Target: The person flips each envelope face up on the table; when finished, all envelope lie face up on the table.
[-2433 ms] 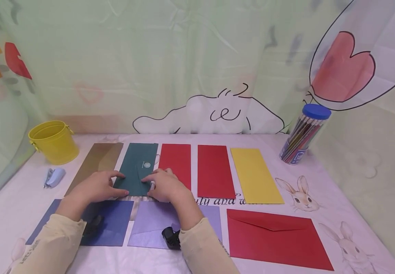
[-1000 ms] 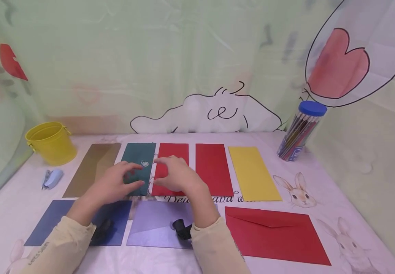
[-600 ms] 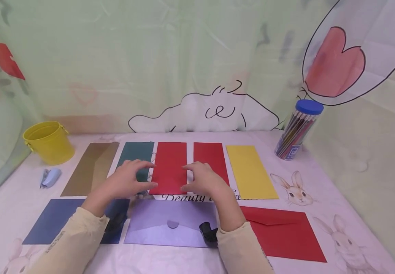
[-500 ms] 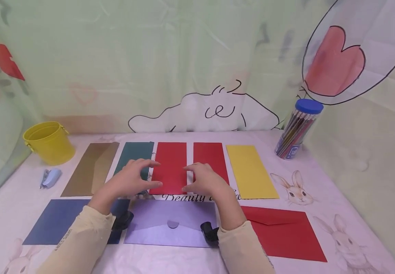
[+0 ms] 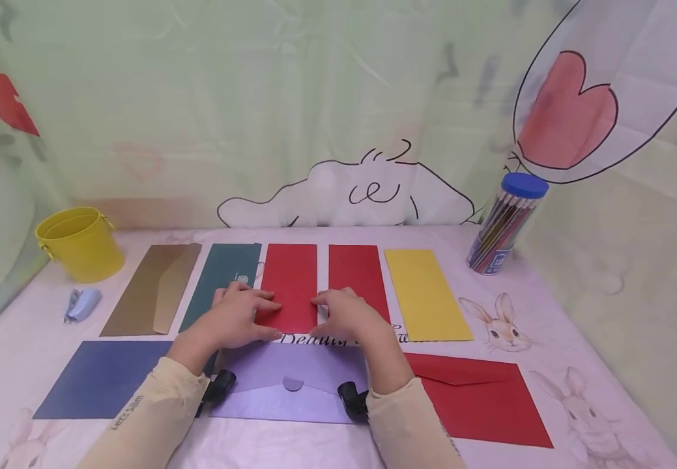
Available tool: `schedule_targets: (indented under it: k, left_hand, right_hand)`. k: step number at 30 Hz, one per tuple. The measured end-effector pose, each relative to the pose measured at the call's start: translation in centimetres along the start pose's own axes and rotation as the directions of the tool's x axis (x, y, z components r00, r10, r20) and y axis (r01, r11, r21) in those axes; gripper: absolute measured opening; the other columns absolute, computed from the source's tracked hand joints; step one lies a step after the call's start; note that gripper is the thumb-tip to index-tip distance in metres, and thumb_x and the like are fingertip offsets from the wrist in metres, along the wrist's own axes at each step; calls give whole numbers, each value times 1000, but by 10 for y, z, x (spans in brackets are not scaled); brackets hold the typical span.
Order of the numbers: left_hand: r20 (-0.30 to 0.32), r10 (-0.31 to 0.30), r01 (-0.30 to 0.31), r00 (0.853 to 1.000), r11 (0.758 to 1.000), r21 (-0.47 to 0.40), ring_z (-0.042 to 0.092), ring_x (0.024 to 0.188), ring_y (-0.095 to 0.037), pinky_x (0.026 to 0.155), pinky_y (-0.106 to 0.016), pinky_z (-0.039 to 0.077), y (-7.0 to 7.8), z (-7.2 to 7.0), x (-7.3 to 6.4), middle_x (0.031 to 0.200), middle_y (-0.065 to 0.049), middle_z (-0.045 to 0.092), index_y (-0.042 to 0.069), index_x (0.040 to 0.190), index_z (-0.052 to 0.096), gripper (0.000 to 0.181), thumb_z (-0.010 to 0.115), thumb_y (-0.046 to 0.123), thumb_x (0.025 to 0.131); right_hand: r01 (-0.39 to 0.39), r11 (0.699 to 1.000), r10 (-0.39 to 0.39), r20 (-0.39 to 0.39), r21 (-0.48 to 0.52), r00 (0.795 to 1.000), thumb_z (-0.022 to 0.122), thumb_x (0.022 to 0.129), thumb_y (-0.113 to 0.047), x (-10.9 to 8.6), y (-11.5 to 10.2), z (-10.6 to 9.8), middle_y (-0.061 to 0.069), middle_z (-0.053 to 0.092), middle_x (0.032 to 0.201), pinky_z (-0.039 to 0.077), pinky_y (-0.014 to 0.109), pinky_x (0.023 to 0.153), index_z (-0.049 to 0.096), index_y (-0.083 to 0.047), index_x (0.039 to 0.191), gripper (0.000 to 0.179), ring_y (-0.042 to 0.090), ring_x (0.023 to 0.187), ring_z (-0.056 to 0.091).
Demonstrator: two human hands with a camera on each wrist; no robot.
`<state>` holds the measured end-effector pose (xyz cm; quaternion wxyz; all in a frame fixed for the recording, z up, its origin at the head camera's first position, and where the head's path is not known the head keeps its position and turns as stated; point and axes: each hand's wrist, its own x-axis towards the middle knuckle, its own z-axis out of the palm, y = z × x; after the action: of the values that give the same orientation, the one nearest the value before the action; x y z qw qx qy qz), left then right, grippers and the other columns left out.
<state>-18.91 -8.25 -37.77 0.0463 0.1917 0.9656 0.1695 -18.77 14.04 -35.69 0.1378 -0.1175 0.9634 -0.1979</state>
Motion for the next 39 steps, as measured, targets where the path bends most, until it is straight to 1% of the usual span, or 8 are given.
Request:
schedule_targets:
  k: [9,13,16,20,24,28,32,39]
  left_hand:
    - [-21,163,-160,986,982,96,60,118,-27,102,-49,37,3,-2,-3,123,-3,70,19,126,74,37,74,31,91]
    - [-122,230,-214,966,968,132,70,90,-19,87,-36,50,4,-3,-1,103,1,75,16,129,71,36,72,22,94]
    - [-237,250,-216,939,963,160,60,58,-16,64,-31,51,7,-7,0,70,2,66,14,141,57,45,66,13,96]
    - [-440,174,-153,881,985,83,57,50,-22,51,-36,51,12,-14,0,68,-9,61,10,155,31,70,62,4,93]
    - [-537,-29,-82,843,980,-181,69,89,-33,71,-45,60,17,-19,-1,114,-19,65,11,156,28,84,72,3,84]
    - [-440,-212,4,873,904,-428,64,105,-33,79,-48,58,22,-26,-2,123,-18,62,8,152,35,84,79,10,80]
    - [-309,-305,92,901,830,-550,64,101,-32,79,-46,58,23,-30,-4,119,-17,63,5,150,38,85,82,17,78]
    - [-147,-314,179,938,800,-572,65,77,-21,71,-39,56,19,-26,-5,90,-5,67,8,139,51,67,82,17,80]
  right_hand:
    - [15,997,-16,9,72,1000,87,78,-25,2,5,1,11,54,143,49,52,98,45,-13,153,86,32,133,46]
    - [26,991,-27,8,134,1000,84,81,-25,1,8,-1,11,52,146,40,54,106,21,-7,161,103,33,138,43]
    - [23,987,-24,5,162,1000,83,82,-26,1,9,-2,11,52,146,39,54,108,15,-5,161,107,33,138,42]
    - [17,985,-15,-11,170,1000,83,83,-27,2,8,-3,12,53,145,40,52,107,19,-7,161,103,32,136,45]
    - [30,988,-26,-28,149,999,82,84,-27,2,7,-3,12,53,144,41,53,106,24,-11,161,97,33,137,44]
    - [64,990,-60,-32,125,998,80,86,-29,3,6,-4,15,52,145,41,53,106,27,-10,160,93,34,137,43]
    - [85,988,-82,-25,129,996,78,87,-33,4,4,-4,17,48,149,41,53,106,28,-8,159,91,35,137,44]
    - [87,993,-86,-10,85,996,78,88,-32,4,4,-2,18,49,147,43,54,104,42,-6,153,79,37,137,43]
